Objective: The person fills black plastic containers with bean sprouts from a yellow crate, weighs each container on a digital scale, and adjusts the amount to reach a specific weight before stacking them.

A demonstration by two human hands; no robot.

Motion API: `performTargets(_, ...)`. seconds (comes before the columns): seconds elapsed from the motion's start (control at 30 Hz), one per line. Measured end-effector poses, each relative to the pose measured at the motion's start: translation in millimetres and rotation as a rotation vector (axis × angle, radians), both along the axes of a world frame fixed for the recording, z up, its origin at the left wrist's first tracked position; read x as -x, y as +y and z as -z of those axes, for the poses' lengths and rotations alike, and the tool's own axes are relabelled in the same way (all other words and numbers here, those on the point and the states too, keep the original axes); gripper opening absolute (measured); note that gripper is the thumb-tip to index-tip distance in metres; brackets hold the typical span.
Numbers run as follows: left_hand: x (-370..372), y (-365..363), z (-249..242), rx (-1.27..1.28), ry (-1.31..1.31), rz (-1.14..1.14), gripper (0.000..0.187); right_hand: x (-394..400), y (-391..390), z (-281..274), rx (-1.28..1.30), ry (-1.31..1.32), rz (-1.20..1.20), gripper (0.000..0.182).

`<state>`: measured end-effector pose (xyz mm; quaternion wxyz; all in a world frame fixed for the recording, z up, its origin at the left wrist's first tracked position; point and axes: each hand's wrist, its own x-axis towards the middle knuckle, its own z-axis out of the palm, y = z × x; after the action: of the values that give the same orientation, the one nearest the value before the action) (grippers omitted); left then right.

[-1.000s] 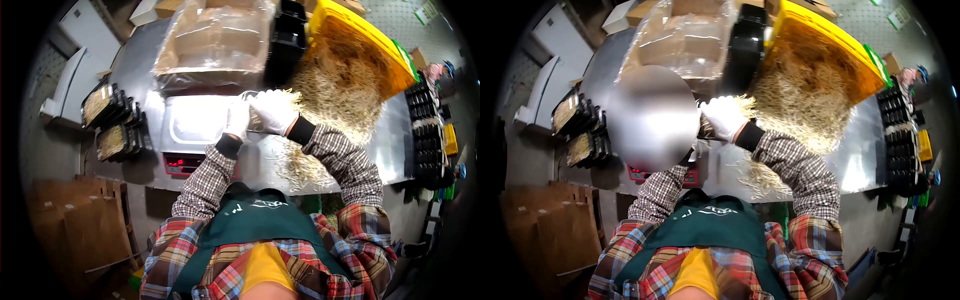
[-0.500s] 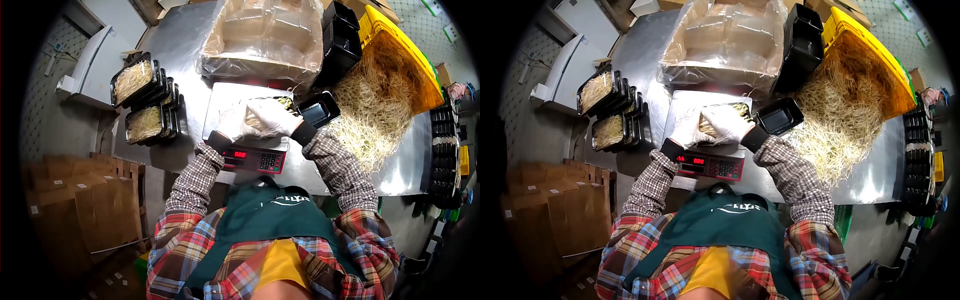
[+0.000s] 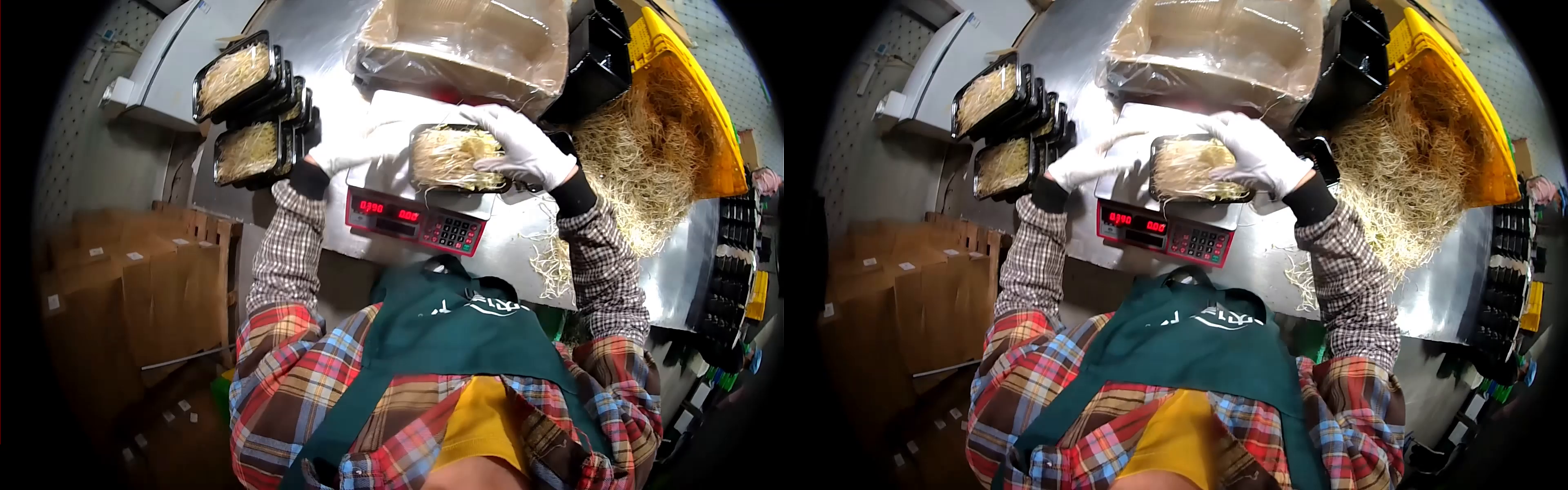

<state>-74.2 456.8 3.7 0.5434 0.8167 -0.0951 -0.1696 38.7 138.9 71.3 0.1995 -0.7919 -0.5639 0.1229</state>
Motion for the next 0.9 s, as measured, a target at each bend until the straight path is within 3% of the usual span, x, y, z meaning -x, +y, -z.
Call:
performTargets(0.03,-11,2,7,-0.073,0.008,-0.045,0.055,0,6,-2,-0.013,-0.076,-0.003,0.094)
performTargets(0.1,-26,-15,22,-0.201,-0.244,-0.324,0.048,-5,31,31,-0.041,-0.191,-0.045,0.111)
performTargets(0.13,-42,-26,56,-0.173,-0.486,-0.368,0.046,-7,43,48,-0.056,-0.250,-0.063,0.120)
performTargets(0.17,-43,-51,45,-0.401,-0.529,-0.416,0.048,1,48,49,-0.031,-0.350,-0.075,0.124)
performTargets(0.2,-35,-79,23,-0.635,-0.528,-0.422,0.050,4,49,48,0.034,-0.255,-0.068,0.126)
performTargets(0.27,-25,-123,14,-0.679,-0.515,-0.446,0.055,-2,42,48,0.204,-0.240,-0.070,0.119)
performTargets(0.3,-23,-140,34,-0.377,-0.437,-0.557,0.062,-4,34,42,0.356,-0.232,-0.063,0.115)
performTargets(0.37,-8,-151,17,-0.499,-0.536,-0.387,0.077,-2,4,38,0.213,-0.363,0.011,0.098)
performTargets(0.4,-6,-150,23,-0.683,-0.527,-0.248,0.075,2,-4,29,0.317,-0.309,0.100,0.094)
performTargets(0.43,-5,-151,21,-0.673,-0.538,-0.241,0.074,3,-11,20,0.420,-0.252,0.190,0.090)
performTargets(0.47,-5,-153,18,-0.664,-0.547,-0.234,0.072,0,-22,35,0.314,-0.328,0.218,0.076)
performTargets(0.57,-6,-153,16,-0.657,-0.542,-0.211,0.067,11,-31,54,0.241,-0.452,0.236,0.011)
performTargets(0.7,-4,-154,6,-0.711,-0.545,-0.203,0.067,-7,-52,41,-0.012,-0.449,0.095,0.012)
performTargets(0.87,1,-154,-4,-0.808,-0.607,-0.219,0.068,-62,-122,13,-0.049,-0.247,0.109,0.016)
performTargets(0.9,2,-147,-6,-0.670,-0.542,-0.195,0.068,-71,-138,11,-0.013,-0.185,0.130,0.019)
